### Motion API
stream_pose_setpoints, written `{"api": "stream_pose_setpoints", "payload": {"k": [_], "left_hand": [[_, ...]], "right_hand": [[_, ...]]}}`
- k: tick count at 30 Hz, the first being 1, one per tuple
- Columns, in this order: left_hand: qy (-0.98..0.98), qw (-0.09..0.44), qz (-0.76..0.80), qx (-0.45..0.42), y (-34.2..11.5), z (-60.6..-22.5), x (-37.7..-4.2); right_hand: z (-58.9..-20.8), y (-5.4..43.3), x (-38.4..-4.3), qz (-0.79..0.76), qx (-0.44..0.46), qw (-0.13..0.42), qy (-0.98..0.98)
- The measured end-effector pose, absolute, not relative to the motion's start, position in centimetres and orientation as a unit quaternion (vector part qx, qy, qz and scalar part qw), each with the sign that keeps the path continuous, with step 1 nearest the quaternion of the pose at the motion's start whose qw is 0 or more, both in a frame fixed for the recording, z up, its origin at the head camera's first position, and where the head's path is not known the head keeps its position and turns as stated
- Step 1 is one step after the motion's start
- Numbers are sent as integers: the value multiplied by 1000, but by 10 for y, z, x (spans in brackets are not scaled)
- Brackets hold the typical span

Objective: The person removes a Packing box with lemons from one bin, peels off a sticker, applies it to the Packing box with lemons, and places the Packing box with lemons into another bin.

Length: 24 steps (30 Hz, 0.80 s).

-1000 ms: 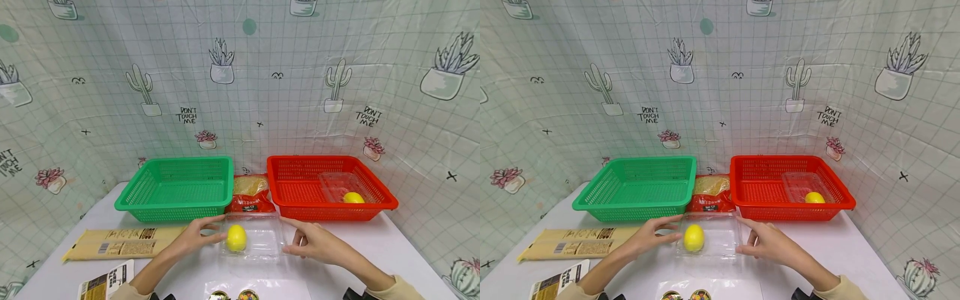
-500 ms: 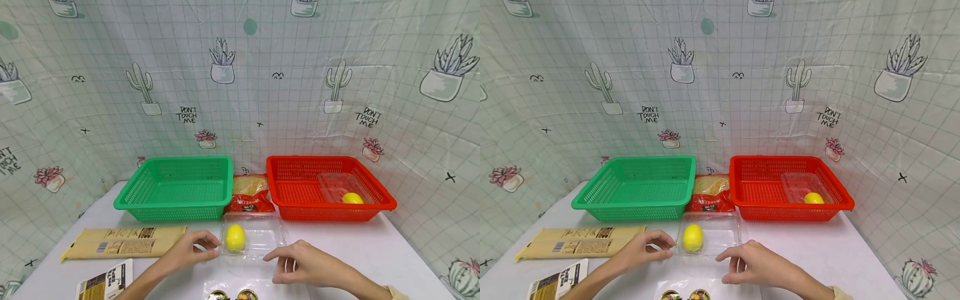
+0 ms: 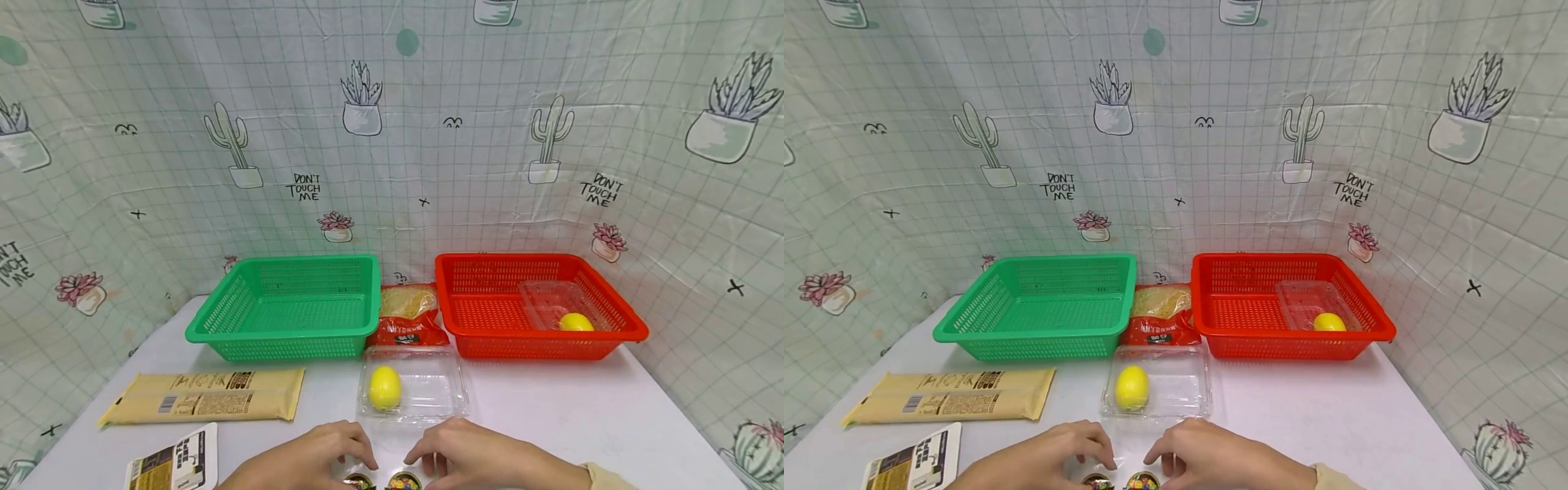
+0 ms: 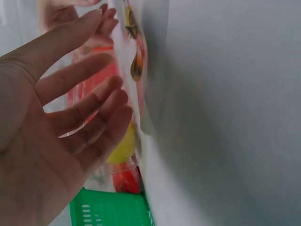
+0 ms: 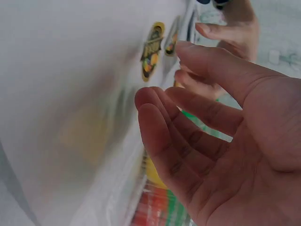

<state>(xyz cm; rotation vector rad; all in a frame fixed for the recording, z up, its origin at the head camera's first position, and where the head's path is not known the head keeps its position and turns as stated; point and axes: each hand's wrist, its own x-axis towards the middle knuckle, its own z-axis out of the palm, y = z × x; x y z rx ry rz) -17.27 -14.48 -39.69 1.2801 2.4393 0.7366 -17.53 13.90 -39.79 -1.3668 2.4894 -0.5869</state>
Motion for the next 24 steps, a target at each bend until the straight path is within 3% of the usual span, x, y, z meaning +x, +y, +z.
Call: {"api": "stream_pose_setpoints", "payload": {"k": [11,24], "left_hand": [[853,93,176,483,-140,-409,-172],[855,101,200,467,-143,-413,-171]], "right_hand": [[-407,125,-180,-181,-494,106,844],[-411,123,-183,-198,-508,133,828]]}}
